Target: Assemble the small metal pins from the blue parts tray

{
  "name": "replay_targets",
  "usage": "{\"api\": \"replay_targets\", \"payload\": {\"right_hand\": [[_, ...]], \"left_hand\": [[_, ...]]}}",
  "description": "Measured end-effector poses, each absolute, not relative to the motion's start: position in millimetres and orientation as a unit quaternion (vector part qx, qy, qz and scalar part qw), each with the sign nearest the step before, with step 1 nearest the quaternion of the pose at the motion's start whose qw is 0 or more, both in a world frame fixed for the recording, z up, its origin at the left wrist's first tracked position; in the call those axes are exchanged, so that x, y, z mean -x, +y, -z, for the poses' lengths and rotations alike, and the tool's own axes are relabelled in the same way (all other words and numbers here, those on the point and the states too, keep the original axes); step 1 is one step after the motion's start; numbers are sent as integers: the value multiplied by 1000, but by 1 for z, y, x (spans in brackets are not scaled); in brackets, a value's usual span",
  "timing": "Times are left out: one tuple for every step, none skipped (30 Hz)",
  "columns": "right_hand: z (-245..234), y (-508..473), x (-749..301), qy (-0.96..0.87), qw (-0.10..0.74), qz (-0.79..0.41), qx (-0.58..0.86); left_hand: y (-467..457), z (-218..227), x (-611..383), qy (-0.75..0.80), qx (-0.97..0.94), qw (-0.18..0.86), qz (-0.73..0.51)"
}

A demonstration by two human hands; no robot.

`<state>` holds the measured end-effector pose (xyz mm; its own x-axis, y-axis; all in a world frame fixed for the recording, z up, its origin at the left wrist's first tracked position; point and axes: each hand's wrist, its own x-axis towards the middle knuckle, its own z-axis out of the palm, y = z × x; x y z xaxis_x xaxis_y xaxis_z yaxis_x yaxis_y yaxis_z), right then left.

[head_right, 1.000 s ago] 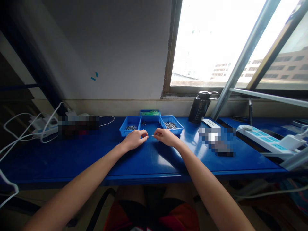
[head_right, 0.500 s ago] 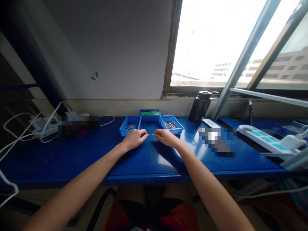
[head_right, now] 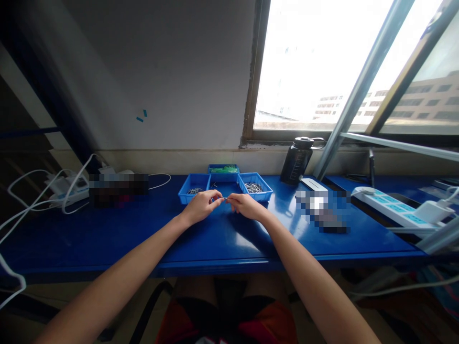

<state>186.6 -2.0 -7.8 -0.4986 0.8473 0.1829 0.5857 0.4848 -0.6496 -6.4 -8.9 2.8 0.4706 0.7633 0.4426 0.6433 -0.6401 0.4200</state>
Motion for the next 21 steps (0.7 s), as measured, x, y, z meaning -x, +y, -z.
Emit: {"api": "replay_targets", "payload": {"right_hand": [[8,-3,-186,-824,252,-273,428],[7,-3,-185,-823,254,-284,422],[7,-4,-184,-823,252,-295,416],[7,-5,-183,-822,251,-304,411],[7,-6,-183,-822,248,-311,408],[7,-7,-182,-821,247,-316,406],[6,-7,-182,-820,246,-320,406],[6,-8,-182,-819,246,-324,405],[5,-8,-182,-817,247,-327,405],[4,-9,-181,-816,249,-332,404],[4,-9,-181,-814,250,-336,403],[3,-9,-181,-812,252,-338,403],[3,-9,-181,-811,253,-340,404],[3,-9,-181,-810,254,-340,405],[4,-8,-180,-810,254,-338,406],[4,-8,-180,-812,253,-334,407],[5,-8,-180,-813,252,-328,409],[6,-8,-180,-816,250,-320,412],[6,-8,-180,-818,247,-311,417],[7,-8,-180,-820,243,-300,423],[7,-7,-181,-821,239,-290,429]], "left_hand": [[-8,-3,6,405,-851,107,-317],[-7,-2,6,397,-852,117,-322],[-6,-2,6,390,-853,126,-323],[-5,-1,6,382,-856,135,-320],[-4,-1,6,374,-859,143,-318],[-4,-1,6,366,-862,151,-317],[-3,0,6,358,-864,158,-317],[-3,0,6,352,-864,165,-321],[-2,0,6,347,-862,172,-326],[-2,0,6,342,-861,177,-332],[-1,1,7,338,-861,181,-335],[0,1,7,335,-861,182,-337],[0,1,7,333,-861,181,-339],[0,2,7,332,-861,178,-340],[0,2,7,331,-862,175,-342],[0,2,7,330,-863,171,-342],[-1,2,6,329,-864,168,-342],[-2,1,6,329,-865,165,-342],[-3,1,6,330,-865,161,-341],[-5,0,6,332,-865,157,-341],[-6,0,6,337,-864,151,-341]]}}
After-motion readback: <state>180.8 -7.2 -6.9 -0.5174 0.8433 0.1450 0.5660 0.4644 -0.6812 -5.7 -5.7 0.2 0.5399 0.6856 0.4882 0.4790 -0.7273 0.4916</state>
